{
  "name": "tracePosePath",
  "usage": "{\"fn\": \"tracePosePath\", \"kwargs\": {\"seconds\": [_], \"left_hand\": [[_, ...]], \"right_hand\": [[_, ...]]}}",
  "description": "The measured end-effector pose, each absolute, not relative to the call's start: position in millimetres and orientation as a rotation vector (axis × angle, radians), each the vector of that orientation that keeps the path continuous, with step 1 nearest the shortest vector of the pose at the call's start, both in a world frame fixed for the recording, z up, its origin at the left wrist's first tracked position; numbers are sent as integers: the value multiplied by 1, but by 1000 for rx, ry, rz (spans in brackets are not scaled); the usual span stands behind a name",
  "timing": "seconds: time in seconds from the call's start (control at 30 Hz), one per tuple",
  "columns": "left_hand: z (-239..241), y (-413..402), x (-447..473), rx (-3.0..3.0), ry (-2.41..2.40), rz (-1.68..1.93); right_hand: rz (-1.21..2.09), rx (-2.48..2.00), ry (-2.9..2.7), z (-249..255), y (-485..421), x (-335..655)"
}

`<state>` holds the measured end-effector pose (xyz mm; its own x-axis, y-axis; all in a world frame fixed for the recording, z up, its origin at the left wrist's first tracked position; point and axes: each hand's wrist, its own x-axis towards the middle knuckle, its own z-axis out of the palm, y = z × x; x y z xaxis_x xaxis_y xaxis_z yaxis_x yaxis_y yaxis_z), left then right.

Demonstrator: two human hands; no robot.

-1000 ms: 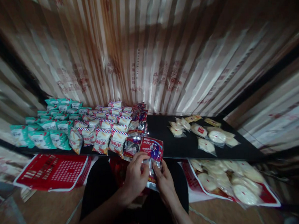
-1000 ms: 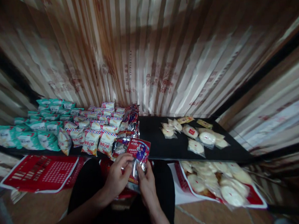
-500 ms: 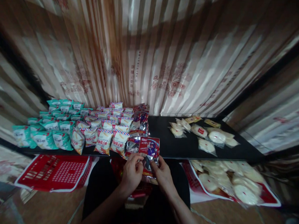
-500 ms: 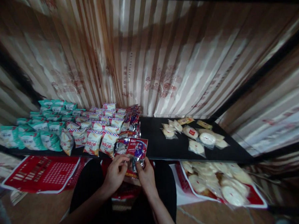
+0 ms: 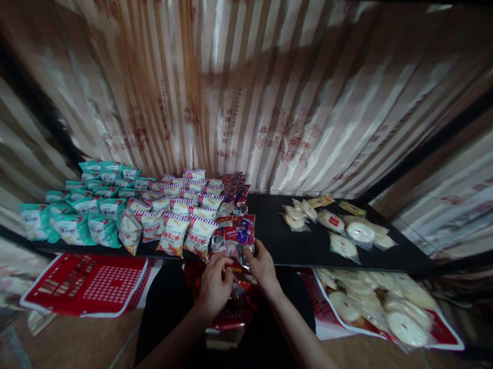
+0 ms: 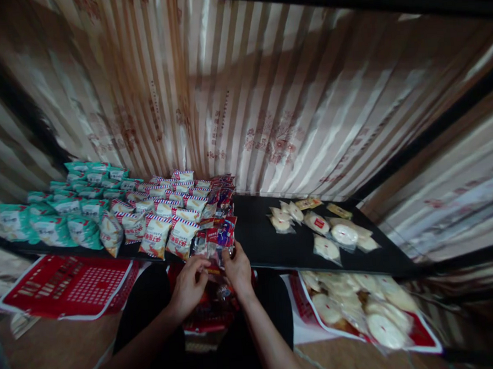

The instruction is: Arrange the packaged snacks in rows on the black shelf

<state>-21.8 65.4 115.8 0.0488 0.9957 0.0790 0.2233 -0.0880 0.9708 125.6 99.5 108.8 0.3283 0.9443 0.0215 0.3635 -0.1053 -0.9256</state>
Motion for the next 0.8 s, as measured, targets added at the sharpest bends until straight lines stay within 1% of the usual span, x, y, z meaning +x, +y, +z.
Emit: {"fn": "tracePosePath", "kwargs": {"seconds": [0.3,0.53,0.67,0.8], "left_hand": [[99,69,-28,1406,1354,1087],[85,71,-28,1598,1436,1014],[79,73,-28,1666,1496,987],[74,75,-29,1708,1559,993]], "right_hand": [[769,-1717,-1244,103,116,127],[513,-1861,-1446,118,127,121],[455,-1966,-1546,125,135,117],[405,-2163,-1603,126,137,114]]}}
